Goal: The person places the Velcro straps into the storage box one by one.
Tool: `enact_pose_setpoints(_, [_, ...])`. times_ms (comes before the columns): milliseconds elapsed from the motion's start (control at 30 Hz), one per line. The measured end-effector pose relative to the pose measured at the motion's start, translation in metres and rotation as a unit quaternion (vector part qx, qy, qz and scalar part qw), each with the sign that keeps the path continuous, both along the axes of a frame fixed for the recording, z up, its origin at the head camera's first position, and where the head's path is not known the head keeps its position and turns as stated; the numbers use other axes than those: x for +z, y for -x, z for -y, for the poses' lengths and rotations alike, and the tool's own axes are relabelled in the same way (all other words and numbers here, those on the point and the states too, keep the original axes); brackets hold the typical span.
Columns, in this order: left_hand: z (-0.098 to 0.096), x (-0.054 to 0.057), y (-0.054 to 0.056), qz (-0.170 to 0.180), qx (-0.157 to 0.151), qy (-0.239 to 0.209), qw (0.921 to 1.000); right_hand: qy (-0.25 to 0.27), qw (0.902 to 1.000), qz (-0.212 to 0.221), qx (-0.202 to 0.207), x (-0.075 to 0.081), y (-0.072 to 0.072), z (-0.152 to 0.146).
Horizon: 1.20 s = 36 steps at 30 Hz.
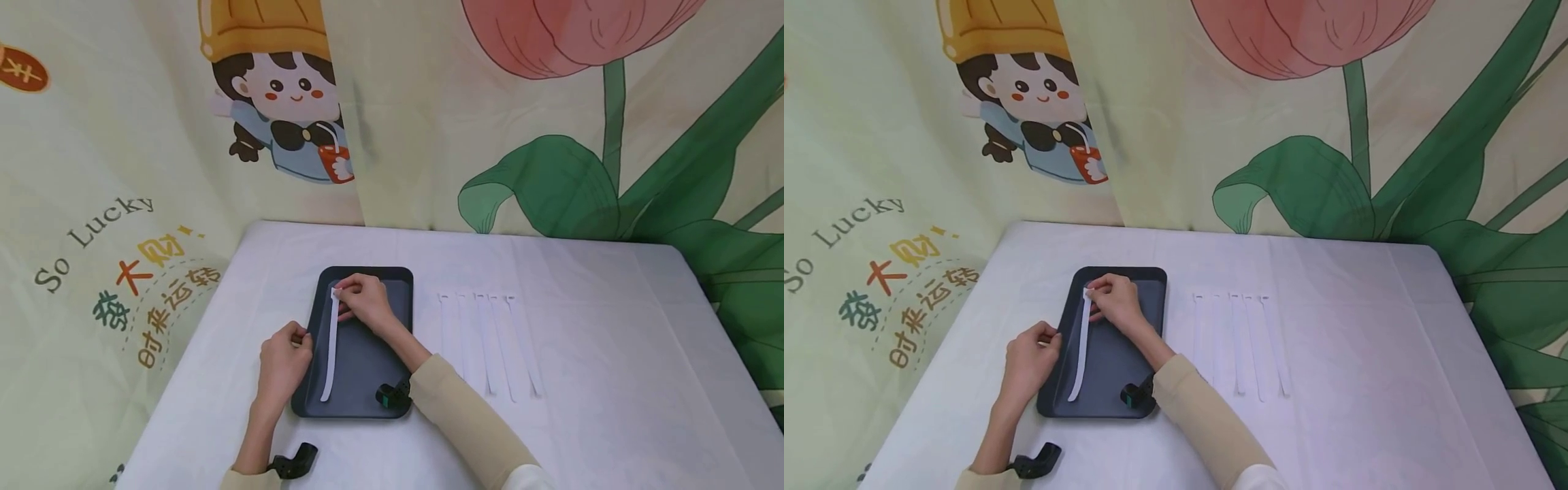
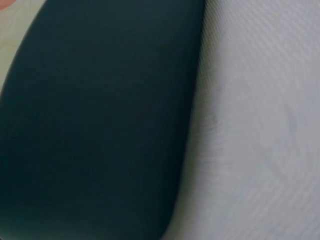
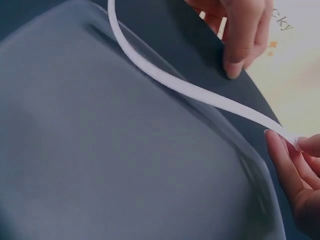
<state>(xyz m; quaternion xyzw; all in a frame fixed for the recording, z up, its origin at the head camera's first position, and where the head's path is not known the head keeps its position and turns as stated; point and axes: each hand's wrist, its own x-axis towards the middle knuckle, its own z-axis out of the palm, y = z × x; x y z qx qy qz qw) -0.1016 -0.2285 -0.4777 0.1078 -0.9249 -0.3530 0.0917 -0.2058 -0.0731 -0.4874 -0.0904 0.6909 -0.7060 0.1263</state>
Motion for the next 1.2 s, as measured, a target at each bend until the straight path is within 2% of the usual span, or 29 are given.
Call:
enact_pose_setpoints(300, [-0.002,-0.001,0.003,0.01,-0.005,-0.004,0.9999,-0.02,0.9998,-0.007,-0.002,-0.008,0.0,0.008])
enact_pose_setpoints(633, [-0.002,0.002,0.003,0.014,-0.01,-0.001,0.9998,-0.085,0.9953,-0.045,0.01,-0.013,-0.003,0.014])
enact_pose_setpoints(900, [-0.001,0.002,0.001,0.017,-0.012,0.0,0.9998,-0.103,0.9918,-0.072,0.024,-0.015,-0.006,0.015])
enact_pose_setpoints(1033, [-0.002,0.001,0.001,0.019,-0.013,0.002,0.9997,-0.121,0.9882,-0.09,0.026,-0.016,-0.007,0.014])
enact_pose_setpoints(1200, [-0.002,0.002,0.001,0.015,-0.01,0.013,0.9998,-0.154,0.9793,-0.128,0.029,-0.017,-0.007,0.013])
